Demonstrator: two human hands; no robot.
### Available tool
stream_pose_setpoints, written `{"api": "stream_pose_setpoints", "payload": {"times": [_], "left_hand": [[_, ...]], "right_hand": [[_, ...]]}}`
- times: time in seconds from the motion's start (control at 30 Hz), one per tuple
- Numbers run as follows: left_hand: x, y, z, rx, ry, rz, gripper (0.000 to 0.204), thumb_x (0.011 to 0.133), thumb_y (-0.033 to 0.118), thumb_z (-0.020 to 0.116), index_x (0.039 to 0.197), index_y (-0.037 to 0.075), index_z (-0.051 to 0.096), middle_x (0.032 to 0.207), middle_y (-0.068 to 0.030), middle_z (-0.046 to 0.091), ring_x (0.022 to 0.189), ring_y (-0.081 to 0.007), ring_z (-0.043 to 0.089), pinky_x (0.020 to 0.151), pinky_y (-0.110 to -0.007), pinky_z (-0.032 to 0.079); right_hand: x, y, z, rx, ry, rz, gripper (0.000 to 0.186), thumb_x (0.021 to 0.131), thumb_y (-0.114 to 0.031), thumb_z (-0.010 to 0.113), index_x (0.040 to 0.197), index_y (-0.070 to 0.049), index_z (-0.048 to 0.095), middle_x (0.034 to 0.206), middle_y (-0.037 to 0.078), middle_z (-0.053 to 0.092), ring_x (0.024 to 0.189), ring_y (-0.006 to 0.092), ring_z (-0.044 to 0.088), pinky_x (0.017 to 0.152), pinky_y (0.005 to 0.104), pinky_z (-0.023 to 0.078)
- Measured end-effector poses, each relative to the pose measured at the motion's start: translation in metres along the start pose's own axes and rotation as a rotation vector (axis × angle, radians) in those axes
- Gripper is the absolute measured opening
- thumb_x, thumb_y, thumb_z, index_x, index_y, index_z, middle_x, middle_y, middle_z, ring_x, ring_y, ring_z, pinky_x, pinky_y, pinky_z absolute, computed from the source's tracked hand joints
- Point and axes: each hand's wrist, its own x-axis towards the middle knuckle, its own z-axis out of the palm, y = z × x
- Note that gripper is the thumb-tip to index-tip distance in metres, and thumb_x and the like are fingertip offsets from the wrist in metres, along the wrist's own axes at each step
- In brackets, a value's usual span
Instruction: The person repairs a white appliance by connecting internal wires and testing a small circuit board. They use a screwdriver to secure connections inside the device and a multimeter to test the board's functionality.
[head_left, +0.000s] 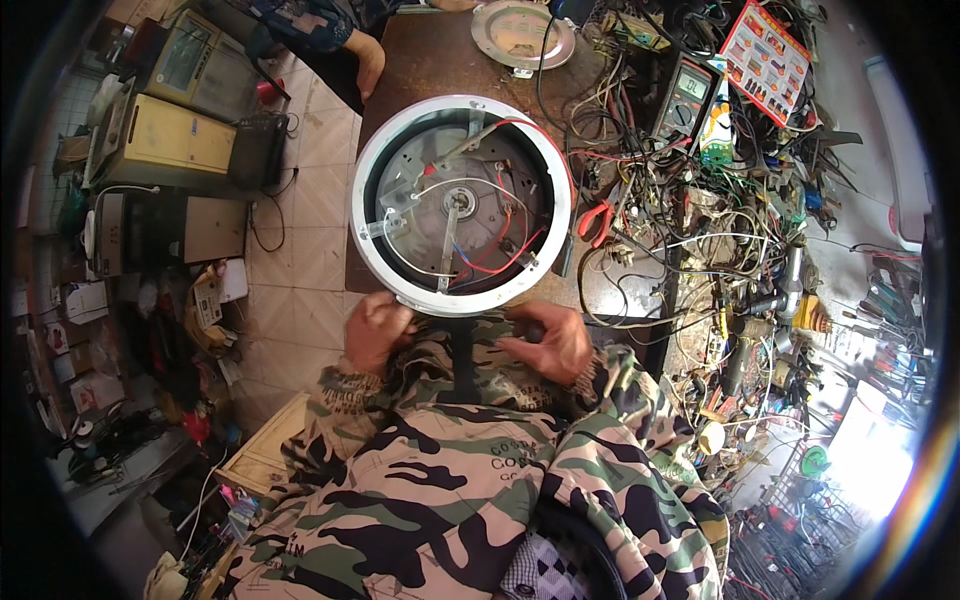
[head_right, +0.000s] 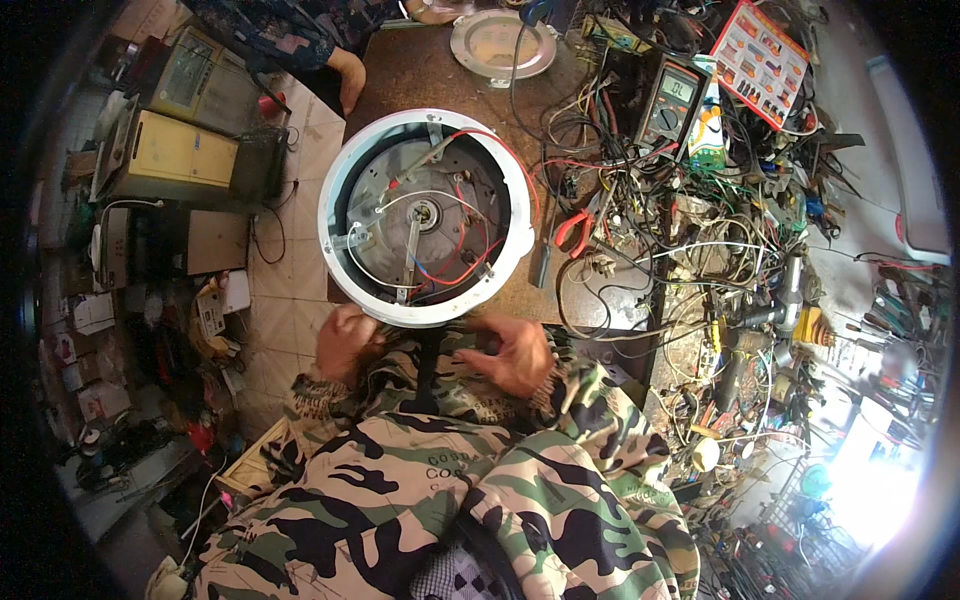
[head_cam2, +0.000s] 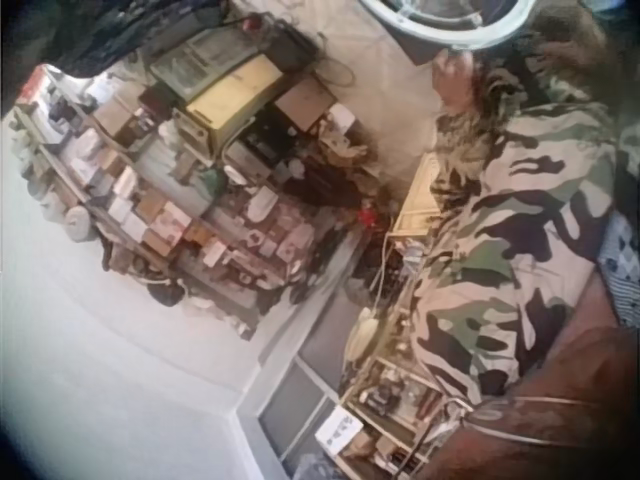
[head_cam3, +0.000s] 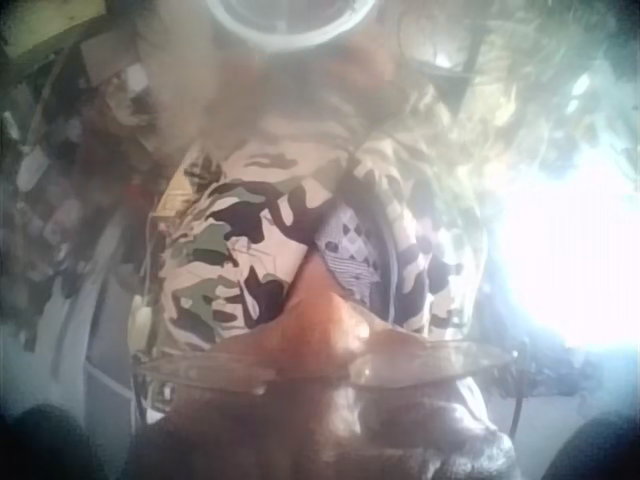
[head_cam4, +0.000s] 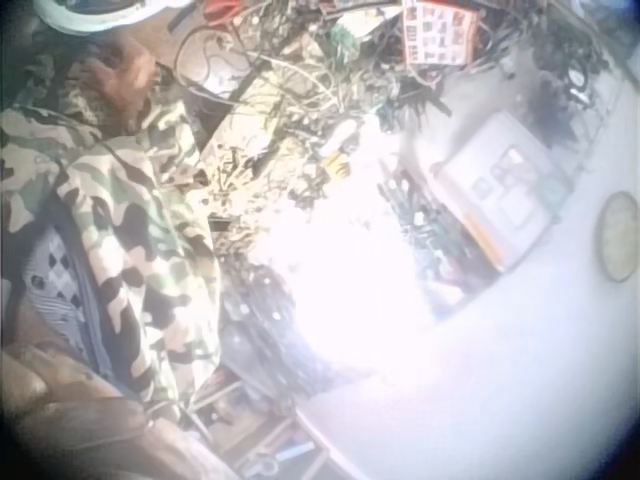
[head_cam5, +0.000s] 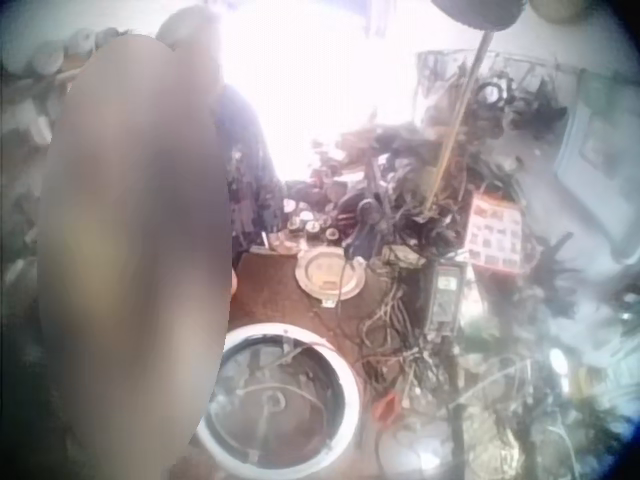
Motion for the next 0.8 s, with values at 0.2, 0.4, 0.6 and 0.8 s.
{"api": "stream_pose_setpoints", "payload": {"times": [0.2,0.4,0.6,0.8], "left_hand": [[-0.026,0.088,-0.001,0.434,0.244,0.661,0.027,0.083,0.001,0.078,0.108,0.002,0.067,0.099,-0.0110,0.068,0.081,-0.0175,0.066,0.075,-0.033,0.055],[0.017,0.169,0.035,1.067,-0.264,1.007,0.036,0.070,0.003,0.083,0.103,0.004,0.069,0.105,-0.0093,0.070,0.097,-0.0306,0.063,0.083,-0.041,0.054],[0.049,0.172,0.048,1.358,-0.567,0.831,0.029,0.074,0.010,0.077,0.101,0.008,0.067,0.103,-0.0068,0.070,0.106,-0.0297,0.060,0.091,-0.045,0.049],[0.063,0.170,0.047,1.296,-0.597,0.861,0.015,0.077,0.009,0.070,0.092,0.008,0.068,0.090,-0.0042,0.069,0.096,-0.0275,0.061,0.087,-0.043,0.049]], "right_hand": [[-0.018,-0.015,-0.025,0.045,0.245,0.027,0.021,0.090,-0.008,0.078,0.107,0.003,0.073,0.090,0.011,0.075,0.078,0.0152,0.069,0.071,0.0286,0.056],[-0.025,-0.056,-0.049,0.212,0.341,0.172,0.018,0.097,-0.012,0.073,0.106,0.004,0.072,0.081,0.003,0.068,0.072,0.0074,0.059,0.065,0.0248,0.049],[-0.011,-0.061,-0.037,0.153,0.348,0.126,0.019,0.094,-0.013,0.075,0.104,0.003,0.072,0.086,0.005,0.069,0.074,0.0085,0.060,0.066,0.0254,0.049],[-0.005,-0.066,-0.024,0.201,0.338,0.162,0.018,0.092,-0.011,0.077,0.104,0.002,0.073,0.085,0.009,0.070,0.074,0.0144,0.063,0.069,0.0296,0.051]]}}
